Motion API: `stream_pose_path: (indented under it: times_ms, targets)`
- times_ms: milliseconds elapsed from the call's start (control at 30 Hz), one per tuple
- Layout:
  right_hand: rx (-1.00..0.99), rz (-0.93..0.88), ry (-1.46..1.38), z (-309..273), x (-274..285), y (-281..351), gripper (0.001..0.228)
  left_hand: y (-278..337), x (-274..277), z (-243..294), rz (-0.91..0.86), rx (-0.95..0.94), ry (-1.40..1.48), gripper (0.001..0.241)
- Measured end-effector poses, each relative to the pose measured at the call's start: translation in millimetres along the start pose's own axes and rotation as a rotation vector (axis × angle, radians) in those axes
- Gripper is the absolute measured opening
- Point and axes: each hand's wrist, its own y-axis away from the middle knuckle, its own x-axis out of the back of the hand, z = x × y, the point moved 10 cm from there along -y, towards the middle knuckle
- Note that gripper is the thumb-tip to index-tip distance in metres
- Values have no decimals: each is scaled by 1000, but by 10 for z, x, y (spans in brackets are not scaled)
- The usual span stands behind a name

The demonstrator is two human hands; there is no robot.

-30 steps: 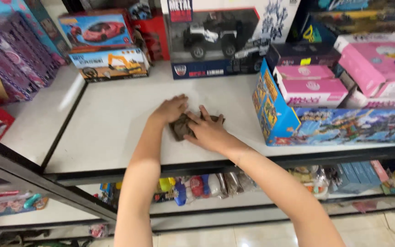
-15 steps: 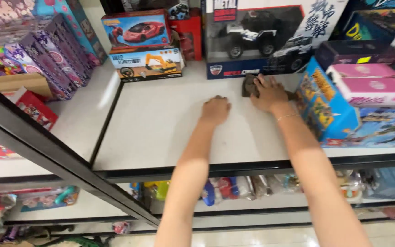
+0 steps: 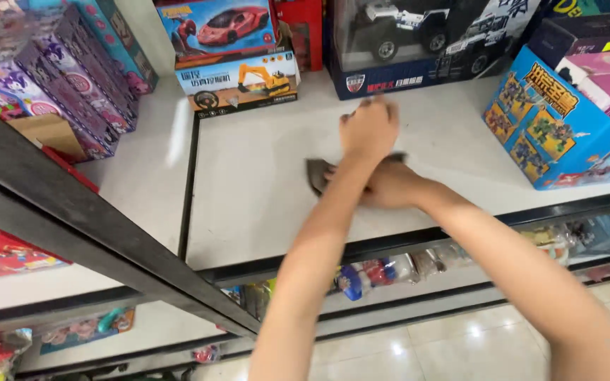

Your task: Cleaning and organizing toy boxes on the shelves in a toy store.

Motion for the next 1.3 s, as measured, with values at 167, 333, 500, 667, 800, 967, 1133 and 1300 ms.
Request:
stream_pose_path:
  times_ms: [167, 333, 500, 667, 800, 967, 1133, 1300]
  targets:
    - [-243, 42, 131, -97, 140, 88, 55, -254, -562, -1185, -410, -18, -512, 31]
    - [-151, 297, 348, 359, -74, -661, 58, -340, -474, -2027, -465, 171, -392, 38]
    - [-428, 135, 209, 649, 82, -1231, 59, -295, -424, -2187, -491, 110, -446, 54]
    - [-487, 101, 126, 1015, 91, -1639, 61, -299, -517, -2219, -464, 98, -428, 56]
    - [-425, 176, 211, 1589, -110, -2090, 53, -394, -715, -2281, -378, 89, -485, 55]
    - [-363, 241, 253, 1912, -108, -2412, 51, -361, -532, -2020, -354, 80, -566, 49]
    - [-344, 270, 249, 1875, -41, -2513, 52, -374, -672, -2025, -257, 38, -632, 43]
    - [-449, 218, 223, 2270, -63, -2745, 50, -444, -593, -1872, -292, 50, -593, 45]
